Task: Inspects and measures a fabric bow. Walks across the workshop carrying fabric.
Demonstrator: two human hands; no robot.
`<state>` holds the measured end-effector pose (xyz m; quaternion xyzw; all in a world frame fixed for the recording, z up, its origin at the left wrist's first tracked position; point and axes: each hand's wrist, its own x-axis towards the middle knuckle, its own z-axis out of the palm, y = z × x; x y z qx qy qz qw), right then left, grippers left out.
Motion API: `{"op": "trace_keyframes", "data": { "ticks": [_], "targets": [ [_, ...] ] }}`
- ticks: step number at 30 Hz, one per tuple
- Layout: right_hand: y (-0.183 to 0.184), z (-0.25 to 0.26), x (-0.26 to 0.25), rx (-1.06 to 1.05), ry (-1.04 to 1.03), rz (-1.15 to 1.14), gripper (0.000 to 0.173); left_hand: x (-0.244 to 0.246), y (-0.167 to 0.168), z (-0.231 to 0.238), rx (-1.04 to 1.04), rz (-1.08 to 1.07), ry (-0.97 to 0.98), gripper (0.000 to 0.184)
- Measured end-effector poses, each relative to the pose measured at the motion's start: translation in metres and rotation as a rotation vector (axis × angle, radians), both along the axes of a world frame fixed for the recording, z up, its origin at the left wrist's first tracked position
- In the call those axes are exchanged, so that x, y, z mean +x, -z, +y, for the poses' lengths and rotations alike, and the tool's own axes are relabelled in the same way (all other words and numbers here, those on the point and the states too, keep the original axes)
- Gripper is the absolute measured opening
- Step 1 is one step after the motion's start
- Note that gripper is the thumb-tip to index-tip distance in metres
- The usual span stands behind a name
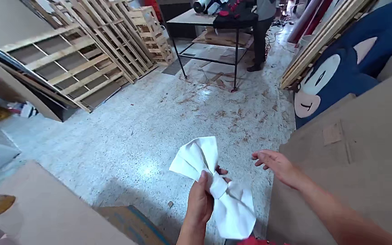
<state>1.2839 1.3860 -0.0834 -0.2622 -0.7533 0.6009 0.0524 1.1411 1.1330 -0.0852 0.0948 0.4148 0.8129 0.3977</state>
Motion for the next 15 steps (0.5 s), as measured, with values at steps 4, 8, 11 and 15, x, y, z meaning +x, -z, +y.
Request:
{"op": "trace_keyframes", "data": {
  "ticks": [4, 8, 11, 15],
  "targets": [
    [-0.014, 0.022, -0.113, -0.258, -0.079, 0.053, 0.053, -0.066, -0.005, 0.071, -0.026, -0.027, 0.2, 0.089],
    [-0.043, 0.05, -0.204, -0.443, 0.065, 0.152, 0.043, -0.133, -0.023, 0.139, -0.227, 0.17, 0.153, 0.079],
    [-0.044, 0.079, -0.252, -0.539, 0.273, 0.206, 0.035, -0.184, -0.029, 0.172, -0.41, 0.286, -0.088, 0.061],
    [-0.038, 0.121, -0.327, -0.669, 0.399, 0.181, 0.034, -0.276, -0.029, 0.207, -0.358, 0.308, -0.198, 0.055]
  ]
}}
